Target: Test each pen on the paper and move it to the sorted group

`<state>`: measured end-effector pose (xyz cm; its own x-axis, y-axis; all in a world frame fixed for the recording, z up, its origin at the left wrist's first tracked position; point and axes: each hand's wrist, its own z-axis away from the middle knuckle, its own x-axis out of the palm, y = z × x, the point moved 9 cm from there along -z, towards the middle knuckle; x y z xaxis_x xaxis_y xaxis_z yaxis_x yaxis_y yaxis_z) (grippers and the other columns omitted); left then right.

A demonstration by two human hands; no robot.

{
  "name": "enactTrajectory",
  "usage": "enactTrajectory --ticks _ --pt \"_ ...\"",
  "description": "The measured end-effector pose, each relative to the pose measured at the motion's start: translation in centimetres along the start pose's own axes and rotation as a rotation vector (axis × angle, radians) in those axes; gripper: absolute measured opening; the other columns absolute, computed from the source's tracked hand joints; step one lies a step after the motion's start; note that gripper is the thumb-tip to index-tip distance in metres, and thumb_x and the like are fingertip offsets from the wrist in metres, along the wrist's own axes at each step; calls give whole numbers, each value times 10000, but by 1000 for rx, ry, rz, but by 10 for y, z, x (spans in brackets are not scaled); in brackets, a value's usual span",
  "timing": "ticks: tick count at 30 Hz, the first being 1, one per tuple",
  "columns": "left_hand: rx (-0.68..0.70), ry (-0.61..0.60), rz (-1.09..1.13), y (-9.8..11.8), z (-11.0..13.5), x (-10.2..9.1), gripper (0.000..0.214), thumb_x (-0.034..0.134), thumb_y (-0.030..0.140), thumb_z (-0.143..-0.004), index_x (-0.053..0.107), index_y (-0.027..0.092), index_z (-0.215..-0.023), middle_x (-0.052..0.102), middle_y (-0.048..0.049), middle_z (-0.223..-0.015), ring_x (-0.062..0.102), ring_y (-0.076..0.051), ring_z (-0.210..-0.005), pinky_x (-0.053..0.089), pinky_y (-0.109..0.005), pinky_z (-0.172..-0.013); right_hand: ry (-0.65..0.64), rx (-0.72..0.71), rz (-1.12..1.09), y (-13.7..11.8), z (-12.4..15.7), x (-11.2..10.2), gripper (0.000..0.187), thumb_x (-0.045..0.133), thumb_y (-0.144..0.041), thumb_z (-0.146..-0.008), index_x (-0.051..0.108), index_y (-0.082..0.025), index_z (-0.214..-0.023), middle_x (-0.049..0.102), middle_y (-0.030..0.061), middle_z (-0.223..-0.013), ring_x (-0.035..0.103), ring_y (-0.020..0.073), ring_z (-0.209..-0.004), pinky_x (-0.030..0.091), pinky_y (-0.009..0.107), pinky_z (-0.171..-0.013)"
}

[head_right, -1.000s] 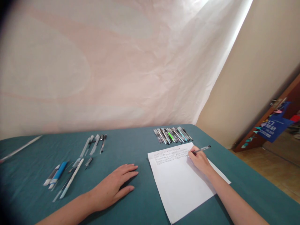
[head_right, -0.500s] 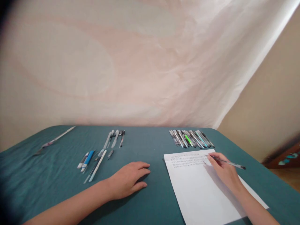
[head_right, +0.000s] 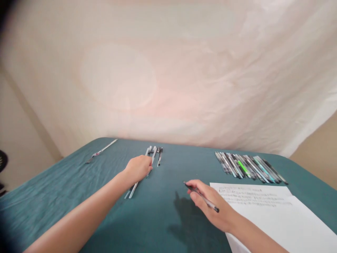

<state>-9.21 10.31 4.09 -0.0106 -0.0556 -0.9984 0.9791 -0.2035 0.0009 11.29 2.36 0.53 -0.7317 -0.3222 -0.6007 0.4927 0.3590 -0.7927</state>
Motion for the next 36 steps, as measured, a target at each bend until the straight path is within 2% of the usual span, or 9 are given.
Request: enactTrajectory --ticks 4,7,11,14,17,22,29,32,36 --pt "-15 -8 2 -4 -6 15 168 514 199 -747 631 107 -826 645 -196 -935 614 -303 -884 474 -374 -707 -1 -132 205 -25 -22 28 223 393 -382 -867 493 -225 -991 588 10 -774 549 152 -676 407 267 -629" --pt "2 -3 15 0 -7 24 171 542 198 -725 617 114 -854 644 -191 -937 613 -307 -885 470 -378 -707 28 -147 238 -19 -30 37 187 395 -356 -868 489 -223 -961 577 -2 -750 535 144 -643 389 257 -611" --pt "29 26 36 5 -7 28 285 549 203 -715 556 131 -990 636 -174 -949 607 -291 -895 457 -367 -721 101 -135 203 -6 -31 33 164 400 -316 -866 494 -219 -960 572 -4 -746 532 137 -647 393 248 -614" --pt "102 52 104 13 -7 33 265 537 226 -717 566 159 -972 641 -124 -917 603 -250 -879 444 -319 -726 146 -130 173 -4 -29 26 169 419 -291 -853 494 -211 -981 582 0 -756 537 133 -648 401 248 -620" --pt "249 60 244 32 -7 38 219 506 251 -738 603 171 -917 645 -79 -830 601 -220 -816 434 -291 -701 191 -119 133 -7 -23 15 179 435 -274 -838 495 -204 -992 592 6 -775 544 132 -658 411 247 -623" --pt "455 66 499 66 2 36 219 464 272 -779 618 162 -888 625 -56 -850 573 -171 -779 415 -255 -727 284 -60 95 -4 6 -16 175 447 -307 -826 527 -203 -942 599 23 -803 555 153 -722 435 270 -678" --pt "445 30 735 83 8 48 234 454 360 -797 564 162 -853 589 -8 -729 532 -133 -657 407 -230 -616 468 231 59 57 66 -65 215 442 -382 -821 545 -206 -887 593 15 -770 558 179 -735 438 277 -661" --pt "423 49 783 82 5 54 232 455 368 -797 554 161 -835 580 1 -711 513 -120 -628 394 -219 -584 512 261 36 71 82 -71 204 463 -385 -809 524 -207 -888 576 12 -780 551 177 -746 437 273 -670" --pt "423 73 793 81 4 55 228 456 366 -798 552 162 -832 586 3 -731 501 -113 -630 387 -218 -586 499 237 2 73 86 -65 188 475 -373 -808 513 -203 -878 564 7 -773 547 171 -723 433 267 -652"
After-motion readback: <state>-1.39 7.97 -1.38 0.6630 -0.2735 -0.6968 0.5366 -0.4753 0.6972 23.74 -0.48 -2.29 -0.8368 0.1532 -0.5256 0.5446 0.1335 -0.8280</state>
